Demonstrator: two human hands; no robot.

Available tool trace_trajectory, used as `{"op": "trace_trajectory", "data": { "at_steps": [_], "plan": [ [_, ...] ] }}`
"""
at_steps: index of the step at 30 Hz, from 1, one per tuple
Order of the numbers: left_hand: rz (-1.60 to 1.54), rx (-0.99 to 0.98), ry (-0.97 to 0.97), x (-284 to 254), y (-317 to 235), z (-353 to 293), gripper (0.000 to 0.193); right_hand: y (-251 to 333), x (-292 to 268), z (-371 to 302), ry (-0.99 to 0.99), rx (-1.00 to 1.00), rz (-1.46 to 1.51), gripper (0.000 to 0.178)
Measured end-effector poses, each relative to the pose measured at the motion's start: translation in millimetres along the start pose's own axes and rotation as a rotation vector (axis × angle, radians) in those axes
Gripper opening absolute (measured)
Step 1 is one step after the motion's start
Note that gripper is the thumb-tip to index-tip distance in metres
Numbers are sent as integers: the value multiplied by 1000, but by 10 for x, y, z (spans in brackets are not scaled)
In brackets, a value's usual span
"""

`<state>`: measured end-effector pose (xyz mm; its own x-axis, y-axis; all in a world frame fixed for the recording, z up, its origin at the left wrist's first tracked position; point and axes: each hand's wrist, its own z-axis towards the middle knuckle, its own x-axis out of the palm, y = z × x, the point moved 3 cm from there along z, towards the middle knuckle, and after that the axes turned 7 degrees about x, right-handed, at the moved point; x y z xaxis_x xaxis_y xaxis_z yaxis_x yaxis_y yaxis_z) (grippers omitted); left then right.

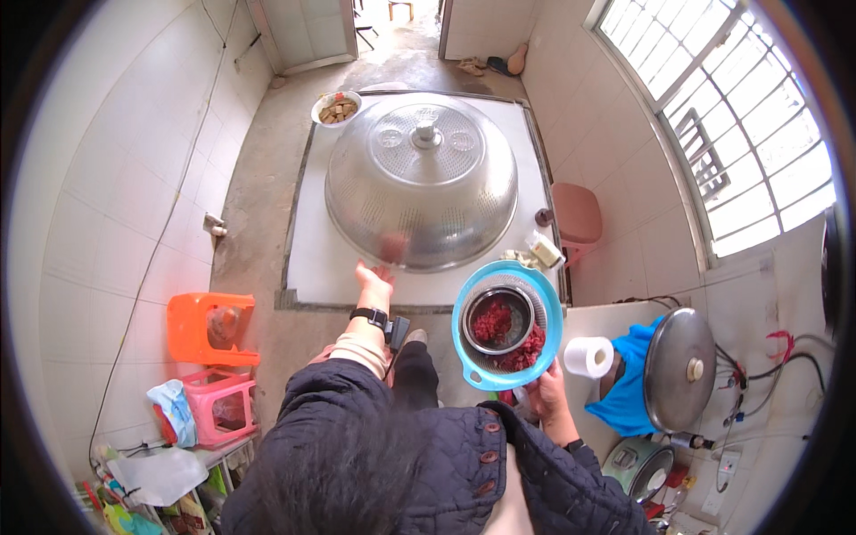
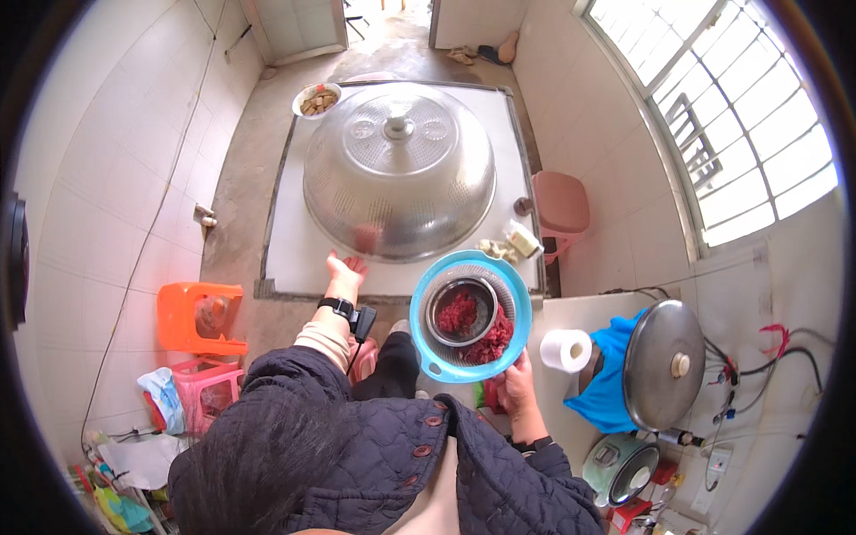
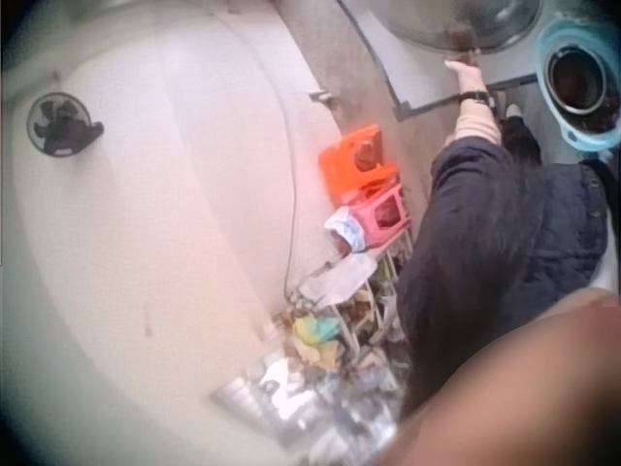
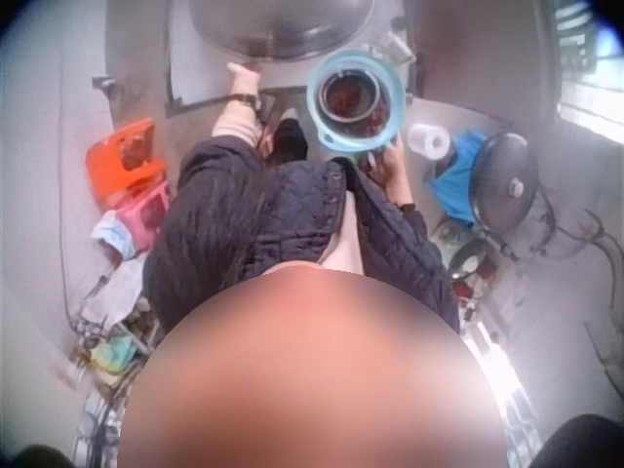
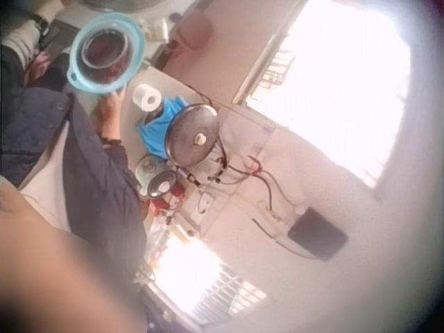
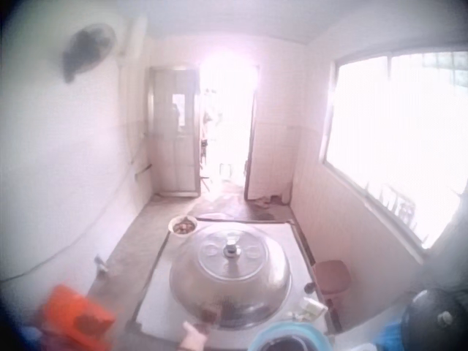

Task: The person washes a colander, then sits on the floor to transfer sliced meat from a cutting board into the colander and a small bowl. They clean the cutting board with a sponge and knife, discard plastic bags, and move the meat containers to the kitchen counter.

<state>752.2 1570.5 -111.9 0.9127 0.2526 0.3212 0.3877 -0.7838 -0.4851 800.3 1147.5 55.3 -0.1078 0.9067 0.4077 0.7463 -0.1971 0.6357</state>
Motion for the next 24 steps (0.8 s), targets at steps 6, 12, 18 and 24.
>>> {"op": "trace_trajectory", "data": {
  "at_steps": [6, 12, 18, 24],
  "plan": [
    [20, 9, -109, 154, 57, 479, 63, 295, 264, 433, -12, -16, 35, 42],
    [39, 10, -31, 321, -53, 240, 51, 438, 373, 718, 12, -39, 86, 42],
    [68, 11, 78, 776, -619, -747, 43, 660, 259, 751, 61, -53, 74, 35],
    [-46, 186, 464, 1491, -1401, -1397, 37, 830, 120, 748, 62, -123, -23, 36]
  ]
}}
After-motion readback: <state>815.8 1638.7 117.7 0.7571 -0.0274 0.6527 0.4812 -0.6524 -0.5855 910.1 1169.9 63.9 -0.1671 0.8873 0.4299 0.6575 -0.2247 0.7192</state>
